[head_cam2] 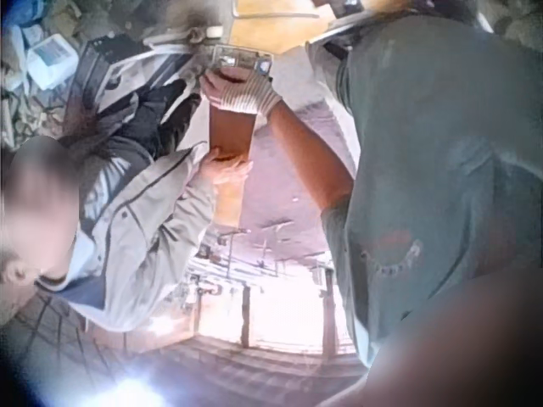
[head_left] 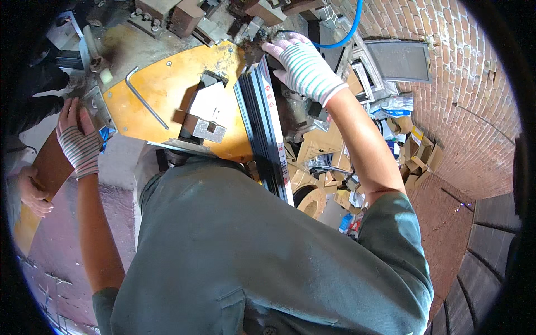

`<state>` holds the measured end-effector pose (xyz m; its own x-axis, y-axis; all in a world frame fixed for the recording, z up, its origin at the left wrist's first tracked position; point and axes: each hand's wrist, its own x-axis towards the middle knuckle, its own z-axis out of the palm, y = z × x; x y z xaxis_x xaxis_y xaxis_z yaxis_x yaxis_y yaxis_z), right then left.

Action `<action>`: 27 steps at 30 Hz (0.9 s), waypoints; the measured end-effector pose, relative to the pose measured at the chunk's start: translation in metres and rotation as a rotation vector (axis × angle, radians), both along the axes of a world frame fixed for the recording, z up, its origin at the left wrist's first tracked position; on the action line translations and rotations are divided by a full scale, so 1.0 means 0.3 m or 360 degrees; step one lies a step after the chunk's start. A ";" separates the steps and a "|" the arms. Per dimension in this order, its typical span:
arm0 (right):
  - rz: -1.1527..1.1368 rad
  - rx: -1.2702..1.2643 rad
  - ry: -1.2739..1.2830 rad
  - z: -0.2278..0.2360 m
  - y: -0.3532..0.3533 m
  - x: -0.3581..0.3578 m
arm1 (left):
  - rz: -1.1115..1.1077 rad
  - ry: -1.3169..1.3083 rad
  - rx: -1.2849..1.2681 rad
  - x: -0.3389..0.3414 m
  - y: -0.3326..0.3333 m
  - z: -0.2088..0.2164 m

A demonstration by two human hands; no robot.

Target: The person operates a metal cutting saw to cut aluminum profiles. They place the profiles into the saw, secure them, and activate the cutting mechanism. After each cut, they remove the cut piece and prepare the next profile for cutting.

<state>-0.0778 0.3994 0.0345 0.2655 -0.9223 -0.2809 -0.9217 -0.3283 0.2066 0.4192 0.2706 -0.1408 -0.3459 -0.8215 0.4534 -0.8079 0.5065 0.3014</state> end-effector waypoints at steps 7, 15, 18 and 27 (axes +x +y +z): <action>-0.0058 0.0290 -0.0015 -0.028 -0.078 0.000 | 0.0059 -0.0136 0.0043 -0.014 0.013 0.021; -0.0135 0.0446 -0.0061 -0.044 -0.121 -0.005 | 0.0009 -0.0099 0.0054 -0.024 0.010 0.035; -0.0208 0.0524 -0.0022 -0.052 -0.140 -0.003 | 0.0037 -0.0138 0.0079 -0.016 0.010 0.029; -0.0164 0.0479 -0.0099 -0.037 -0.135 0.004 | 0.0047 -0.0116 0.0126 -0.018 0.013 0.028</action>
